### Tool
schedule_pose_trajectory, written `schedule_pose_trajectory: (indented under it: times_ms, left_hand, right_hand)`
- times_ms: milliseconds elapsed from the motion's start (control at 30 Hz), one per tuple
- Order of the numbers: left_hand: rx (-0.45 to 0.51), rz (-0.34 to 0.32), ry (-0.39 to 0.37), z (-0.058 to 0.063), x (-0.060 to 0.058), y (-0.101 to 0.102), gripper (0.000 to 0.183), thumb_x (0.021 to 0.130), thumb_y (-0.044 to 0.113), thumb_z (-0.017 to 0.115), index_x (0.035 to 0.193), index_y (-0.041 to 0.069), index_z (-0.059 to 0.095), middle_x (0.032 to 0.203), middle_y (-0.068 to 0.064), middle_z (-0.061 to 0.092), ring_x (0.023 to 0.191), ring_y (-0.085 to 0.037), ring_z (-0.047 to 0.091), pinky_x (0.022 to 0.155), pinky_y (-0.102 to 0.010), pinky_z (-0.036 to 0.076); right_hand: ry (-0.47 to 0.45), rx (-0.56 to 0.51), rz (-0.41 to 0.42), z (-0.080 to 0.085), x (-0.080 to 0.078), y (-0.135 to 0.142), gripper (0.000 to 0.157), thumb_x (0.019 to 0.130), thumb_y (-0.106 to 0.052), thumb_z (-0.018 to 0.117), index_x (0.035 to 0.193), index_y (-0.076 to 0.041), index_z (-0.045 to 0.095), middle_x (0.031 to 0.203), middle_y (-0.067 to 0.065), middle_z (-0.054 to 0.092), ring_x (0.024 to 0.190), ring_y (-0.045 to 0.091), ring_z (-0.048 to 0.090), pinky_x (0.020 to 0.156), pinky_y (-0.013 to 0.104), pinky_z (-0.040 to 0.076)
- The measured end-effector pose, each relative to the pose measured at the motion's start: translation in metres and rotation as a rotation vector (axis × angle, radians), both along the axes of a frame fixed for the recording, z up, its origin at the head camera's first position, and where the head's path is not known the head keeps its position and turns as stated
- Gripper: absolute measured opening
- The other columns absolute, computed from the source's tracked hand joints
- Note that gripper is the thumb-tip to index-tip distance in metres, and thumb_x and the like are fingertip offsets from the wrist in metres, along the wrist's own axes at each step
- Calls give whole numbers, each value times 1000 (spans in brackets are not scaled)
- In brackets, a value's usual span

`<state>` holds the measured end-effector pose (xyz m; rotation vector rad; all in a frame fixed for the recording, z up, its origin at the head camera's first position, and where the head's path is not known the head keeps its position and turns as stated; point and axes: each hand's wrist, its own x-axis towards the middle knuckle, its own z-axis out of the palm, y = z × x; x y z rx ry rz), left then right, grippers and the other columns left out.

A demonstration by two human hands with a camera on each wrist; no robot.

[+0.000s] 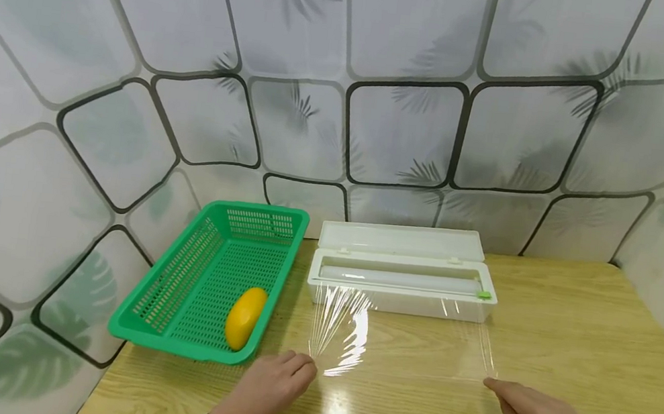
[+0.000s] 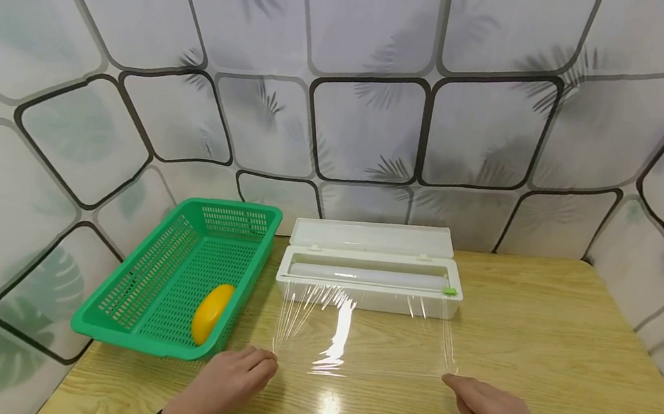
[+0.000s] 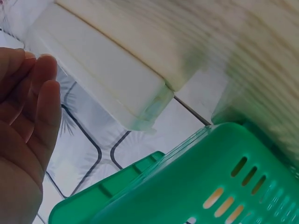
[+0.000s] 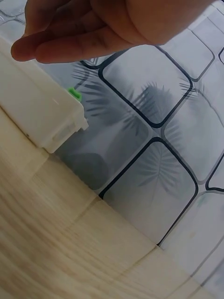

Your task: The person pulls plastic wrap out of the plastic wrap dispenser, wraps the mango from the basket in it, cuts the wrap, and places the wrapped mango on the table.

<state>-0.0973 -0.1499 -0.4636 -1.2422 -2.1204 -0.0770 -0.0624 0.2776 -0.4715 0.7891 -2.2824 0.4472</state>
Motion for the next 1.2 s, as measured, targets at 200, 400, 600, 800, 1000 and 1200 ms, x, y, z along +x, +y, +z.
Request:
schedule_pose_trajectory:
  times_ms: [200,400,600,800,1000,1200]
  left_hand:
    - [-15,33,-56,-4,2,1,48,107,6,17,86,12,60,86,4,65,68,-8,59,53,-15,47]
    - [-60,76,-110,-8,3,0,32,103,5,36,87,13,62,88,5,66,71,-8,61,55,-18,50]
    - [-76,84,-139,-10,3,-1,12,83,4,69,88,13,63,89,5,67,73,-9,62,57,-19,50]
    - [-91,91,-137,-11,3,-1,9,84,5,63,86,14,63,87,6,66,70,-8,59,55,-18,48]
    - [-134,104,-120,-11,2,0,10,85,7,57,85,15,62,86,7,66,68,-8,57,52,-19,45]
    - [-155,117,-123,-12,3,1,9,85,9,58,86,16,63,87,8,66,69,-8,57,51,-19,45]
  right_hand:
    - [-120,18,7,-6,0,3,61,105,-46,25,98,-13,76,83,-10,71,69,-9,55,60,7,43]
    - [-206,26,42,-9,-1,5,36,104,-35,50,99,-10,74,78,-15,63,67,-11,38,56,7,34]
    - [-243,76,20,-9,-2,4,13,87,-10,76,100,-10,74,77,-15,63,68,-11,35,56,9,32]
    - [-259,122,-33,-11,-1,3,40,63,-1,86,98,-16,75,85,-10,72,71,-8,55,58,15,46]
    - [-271,147,-70,-13,1,1,38,63,-4,86,94,-22,73,85,-13,72,76,0,66,61,23,54]
    - [-363,169,-67,-10,2,-2,30,70,-4,83,95,-19,74,87,-11,73,77,1,67,63,26,55]
